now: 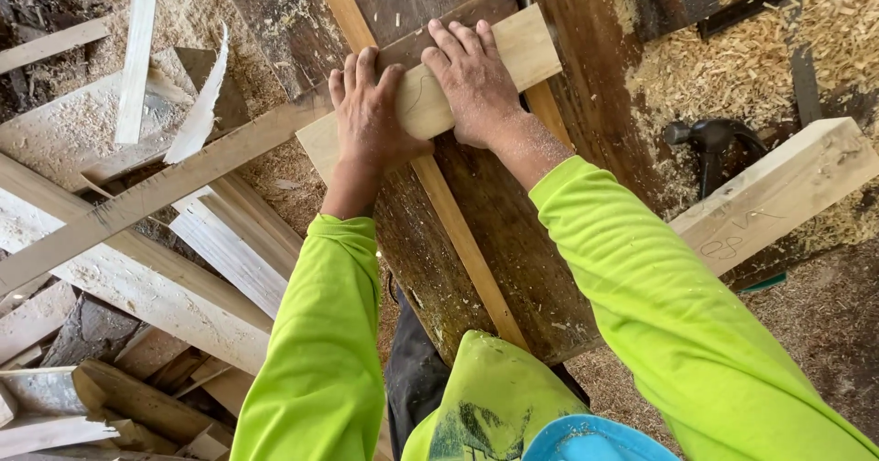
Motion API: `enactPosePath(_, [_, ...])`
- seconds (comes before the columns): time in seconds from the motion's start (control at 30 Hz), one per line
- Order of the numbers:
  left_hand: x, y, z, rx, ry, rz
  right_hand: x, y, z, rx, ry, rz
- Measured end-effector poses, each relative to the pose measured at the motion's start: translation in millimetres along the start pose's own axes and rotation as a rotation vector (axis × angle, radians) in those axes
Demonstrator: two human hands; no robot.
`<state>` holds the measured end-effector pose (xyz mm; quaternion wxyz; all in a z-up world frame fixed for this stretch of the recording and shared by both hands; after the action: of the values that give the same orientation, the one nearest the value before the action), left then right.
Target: Marking, measuring, and assembling pieces of wood in a workshop environment.
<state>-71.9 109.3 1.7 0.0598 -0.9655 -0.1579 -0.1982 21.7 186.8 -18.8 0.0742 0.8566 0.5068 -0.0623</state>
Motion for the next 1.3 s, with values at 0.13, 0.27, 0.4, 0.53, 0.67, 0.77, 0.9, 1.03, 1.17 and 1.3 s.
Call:
enactPosePath(0.13, [-5,-14,1,-0.025,-0.024,-0.013,4,-10,-9,0.0,-0.029,0.02])
enactPosePath(0.27, [-12,-19,-1,-0.002,-0.036,-0.001,3,-20,-6,-0.003,-0.006,0.011])
enactPosePath(0.4, [-10,-28,-4,0.011,-0.032,0.029,11,-28,-6,-0.004,-0.028,0.045])
enactPosePath(0.53, [-21,-36,-3,-0.002,-0.014,-0.005,9,-39,-10,-0.005,-0.002,0.018])
enactPosePath(0.67, [-29,-46,-4,0.026,-0.06,0.022,11,-50,-12,-0.018,-0.024,0.031])
enactPosePath(0.77, [-33,-51,-1,0.037,-0.057,0.039,12,-54,-9,0.015,0.012,0.013])
enactPosePath(0.9, [-37,-61,-6,0.029,-0.05,0.021,13,-66,-14,-0.001,-0.01,0.024])
enactPosePath(1.03, [-41,-70,-11,0.024,-0.054,0.021,16,-77,-13,0.003,0.011,0.019])
enactPosePath(1.17, [-47,-83,-14,0.033,-0.056,0.02,20,-91,-17,0.008,0.032,0.037])
enactPosePath(1.3, [-51,-92,-14,0.025,-0.076,0.025,18,-100,-21,0.016,0.042,0.029])
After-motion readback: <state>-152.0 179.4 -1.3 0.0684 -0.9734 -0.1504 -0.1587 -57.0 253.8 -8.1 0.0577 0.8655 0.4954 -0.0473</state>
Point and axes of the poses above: each hand's wrist, its own y-axis away from the middle knuckle, its own z-axis out of the palm, x = y × z, the point moved 9 cm from there along -y, towards the middle knuckle, and after that the axes turned 4 degrees about x, right-handed, at the moved point
